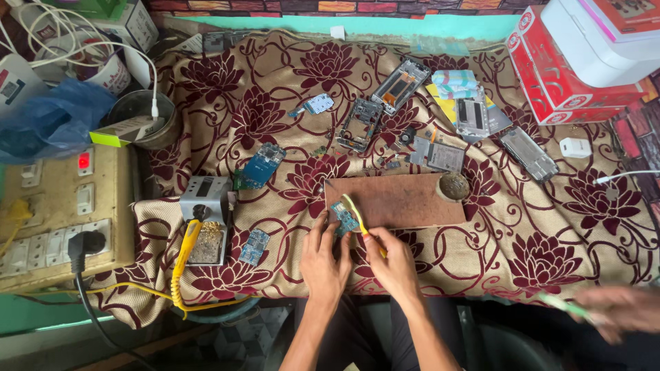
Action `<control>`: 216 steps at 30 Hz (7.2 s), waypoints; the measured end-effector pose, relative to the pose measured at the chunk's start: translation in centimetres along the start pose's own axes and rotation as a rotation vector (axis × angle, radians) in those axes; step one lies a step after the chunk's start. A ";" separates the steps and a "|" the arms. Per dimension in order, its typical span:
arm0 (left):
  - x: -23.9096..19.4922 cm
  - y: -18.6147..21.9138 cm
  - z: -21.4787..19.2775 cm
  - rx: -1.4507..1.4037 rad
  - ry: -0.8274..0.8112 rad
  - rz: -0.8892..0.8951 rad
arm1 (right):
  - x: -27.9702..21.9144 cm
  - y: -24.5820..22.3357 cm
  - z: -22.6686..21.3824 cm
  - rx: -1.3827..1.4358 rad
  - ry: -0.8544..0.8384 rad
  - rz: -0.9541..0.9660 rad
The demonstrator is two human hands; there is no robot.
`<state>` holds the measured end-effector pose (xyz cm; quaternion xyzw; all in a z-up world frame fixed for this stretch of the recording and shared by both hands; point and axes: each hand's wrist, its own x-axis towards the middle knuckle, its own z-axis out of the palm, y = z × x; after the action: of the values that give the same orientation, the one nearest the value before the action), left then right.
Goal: The person uses a toothbrush to scrub a small blue circuit board held in the left hand. The person repeatedly brushes the surface of the board over a wooden block on a cluttered table.
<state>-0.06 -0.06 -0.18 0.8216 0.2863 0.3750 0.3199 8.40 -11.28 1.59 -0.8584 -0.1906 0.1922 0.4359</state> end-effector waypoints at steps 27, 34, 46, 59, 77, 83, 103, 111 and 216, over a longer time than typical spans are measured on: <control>-0.1 0.0 0.2 0.059 -0.019 0.000 | 0.6 2.5 -1.4 0.218 -0.180 -0.055; -0.1 0.0 0.2 0.062 -0.013 0.002 | 0.5 2.4 -1.2 0.250 -0.158 -0.080; 0.0 0.5 -0.2 0.046 0.016 0.031 | 0.3 2.7 -1.1 0.234 -0.115 -0.137; 0.0 0.4 -0.2 0.045 0.003 0.013 | 0.2 2.1 -1.2 0.195 -0.133 -0.091; 0.1 0.6 -0.1 0.003 0.023 -0.003 | 0.3 2.5 -1.0 0.185 -0.095 -0.040; 0.0 -0.5 0.1 0.056 0.023 0.079 | -2.7 1.6 -4.9 0.175 0.393 -0.264; -0.4 -9.0 6.1 -0.033 0.256 0.543 | -15.6 19.6 -46.0 -0.343 1.289 0.660; -1.6 -7.8 4.4 0.025 0.118 0.274 | -4.2 16.3 -44.3 -0.329 1.021 0.317; -0.6 -1.5 0.0 0.008 0.007 0.115 | -2.9 0.3 -0.7 -0.268 -0.027 -0.318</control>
<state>-0.73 0.43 -1.60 0.8367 0.2411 0.3945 0.2934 6.37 -13.36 2.23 -0.8651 -0.3534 0.1054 0.3401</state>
